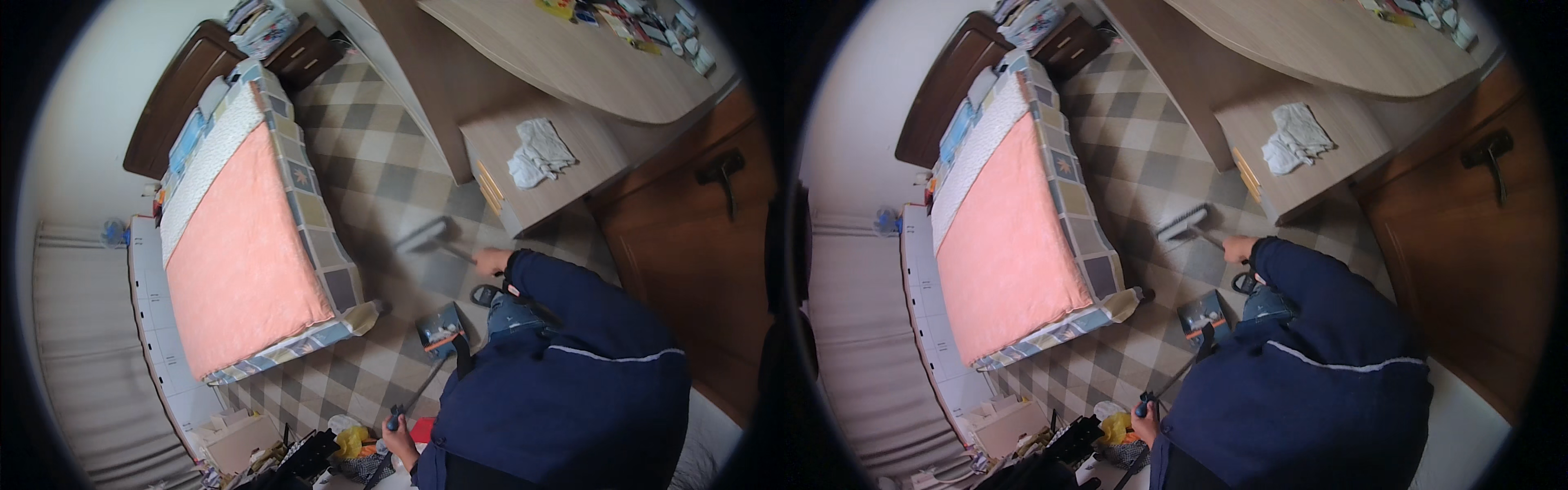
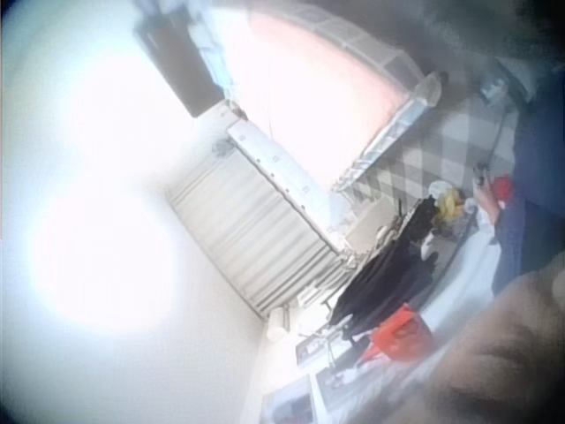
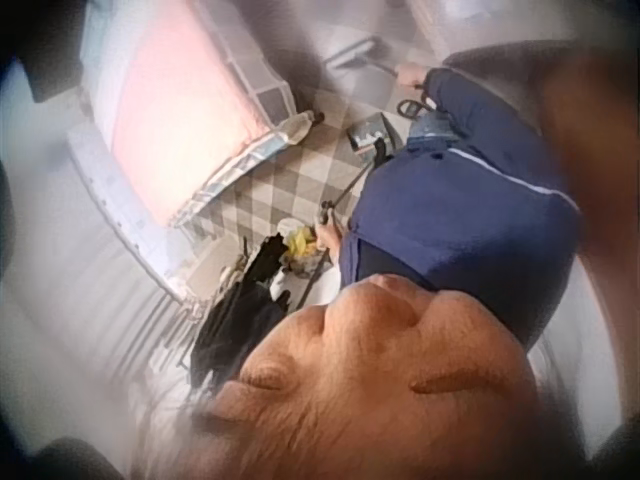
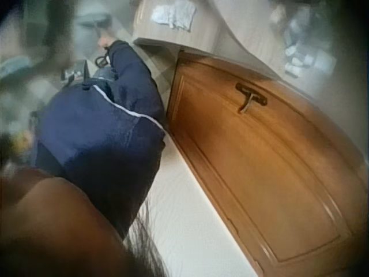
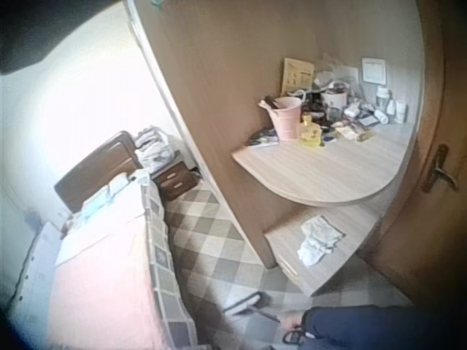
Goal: The person sweeps a tiled bedroom floor using a broom and dustpan, moving around furniture and a clothes rack. They gather debris into the dustpan, briefly lift a red bag, and continue sweeping until the floor appears clear.
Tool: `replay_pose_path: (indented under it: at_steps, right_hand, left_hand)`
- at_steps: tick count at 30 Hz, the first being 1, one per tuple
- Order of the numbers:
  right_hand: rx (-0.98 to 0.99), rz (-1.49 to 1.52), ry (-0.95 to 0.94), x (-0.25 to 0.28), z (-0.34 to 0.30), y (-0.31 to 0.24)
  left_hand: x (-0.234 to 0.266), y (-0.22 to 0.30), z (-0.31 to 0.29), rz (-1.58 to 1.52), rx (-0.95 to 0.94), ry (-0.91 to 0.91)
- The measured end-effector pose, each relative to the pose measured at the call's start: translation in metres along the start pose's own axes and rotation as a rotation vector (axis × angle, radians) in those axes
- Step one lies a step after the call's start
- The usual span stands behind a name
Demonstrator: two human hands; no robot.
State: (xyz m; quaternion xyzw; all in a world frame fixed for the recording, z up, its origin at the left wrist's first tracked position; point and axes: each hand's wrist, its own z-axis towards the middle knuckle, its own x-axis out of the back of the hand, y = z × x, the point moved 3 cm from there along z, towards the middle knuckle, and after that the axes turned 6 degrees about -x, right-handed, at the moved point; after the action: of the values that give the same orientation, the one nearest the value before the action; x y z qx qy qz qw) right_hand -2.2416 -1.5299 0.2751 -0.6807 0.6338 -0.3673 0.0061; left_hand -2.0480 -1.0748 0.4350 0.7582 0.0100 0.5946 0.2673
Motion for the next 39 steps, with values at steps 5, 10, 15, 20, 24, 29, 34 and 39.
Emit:
replay_pose_path:
  at_steps: [5,10,15,20,24,29,34,39]
  right_hand:
    - [-0.053,0.047,0.02,-0.017,-0.005,0.026]
    - [-0.063,0.041,0.025,-0.075,-0.036,0.047]
    - [-0.193,0.413,-0.201,-0.106,-0.095,0.048]
    - [-0.281,0.863,-0.056,-0.129,-0.181,0.061]
    - [-0.312,1.013,0.065,-0.163,-0.219,0.087]
    - [-0.103,0.724,0.302,-0.193,-0.214,0.124]
    - [-0.374,0.666,0.085,-0.219,-0.21,0.152]
    - [-0.287,1.042,0.015,-0.206,-0.254,0.151]
  left_hand:
    - [-0.002,0.026,0.031,0.042,-0.156,-0.078]
    - [-0.006,0.031,0.057,0.025,-0.309,-0.131]
    - [-0.004,0.024,0.074,0.025,-0.419,-0.183]
    - [-0.006,0.018,0.078,-0.018,-0.499,-0.238]
    - [-0.005,0.015,0.069,0.014,-0.555,-0.257]
    - [-0.003,0.023,0.058,0.016,-0.612,-0.256]
    - [-0.015,0.039,0.047,0.029,-0.627,-0.261]
    - [-0.027,0.056,0.037,0.068,-0.637,-0.246]
